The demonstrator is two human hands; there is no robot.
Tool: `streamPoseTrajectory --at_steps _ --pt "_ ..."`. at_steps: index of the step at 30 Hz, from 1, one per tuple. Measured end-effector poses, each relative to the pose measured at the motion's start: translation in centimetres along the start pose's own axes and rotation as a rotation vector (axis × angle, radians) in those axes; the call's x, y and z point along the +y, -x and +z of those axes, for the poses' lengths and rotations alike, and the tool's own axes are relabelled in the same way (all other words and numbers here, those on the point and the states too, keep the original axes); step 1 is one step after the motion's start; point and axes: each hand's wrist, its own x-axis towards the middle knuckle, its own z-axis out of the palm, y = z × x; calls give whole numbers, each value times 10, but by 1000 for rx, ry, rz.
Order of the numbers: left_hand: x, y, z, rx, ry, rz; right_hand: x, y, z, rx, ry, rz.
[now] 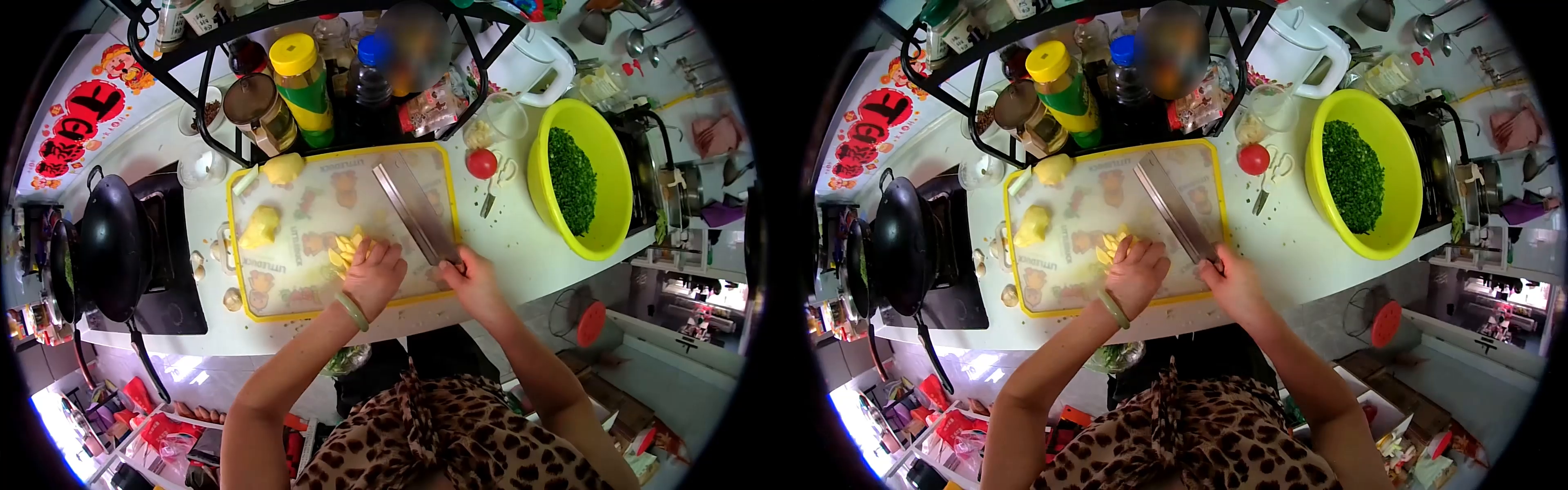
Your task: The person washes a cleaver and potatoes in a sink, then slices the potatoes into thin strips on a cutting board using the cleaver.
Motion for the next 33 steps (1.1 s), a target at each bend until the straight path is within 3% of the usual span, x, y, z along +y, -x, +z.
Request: streamPoseTrajectory --at_steps 5,7,8,10,12,15,18,22,25,29,33 --pt "1 7 -3 -97 105 109 6 -1 -2 27 -6 1" --pt "-1 14 -13 39 289 52 8 -1 -1 45 -74 -22" --pt "-6 17 -19 37 288 52 7 -1 -2 44 -77 -21" --pt "-20 22 -33 265 256 -88 3 0 -5 23 -2 24" --pt "-36 28 -43 167 295 -121 8 -1 -2 15 27 -2" --pt "-45 28 -45 360 302 -284 -1 0 1 -3 127 -49" --pt "-38 33 -34 364 425 -361 -19 -1 2 -75 280 -89" --pt "-19 34 -21 369 337 -400 -28 -8 12 -114 485 -183" --pt "-8 40 -5 369 329 -494 -19 -13 24 -28 514 -316" --pt "3 50 9 338 323 -649 -14 -15 30 -35 493 -339" --pt "3 42 15 275 298 -677 -16 -11 30 -41 536 -321"
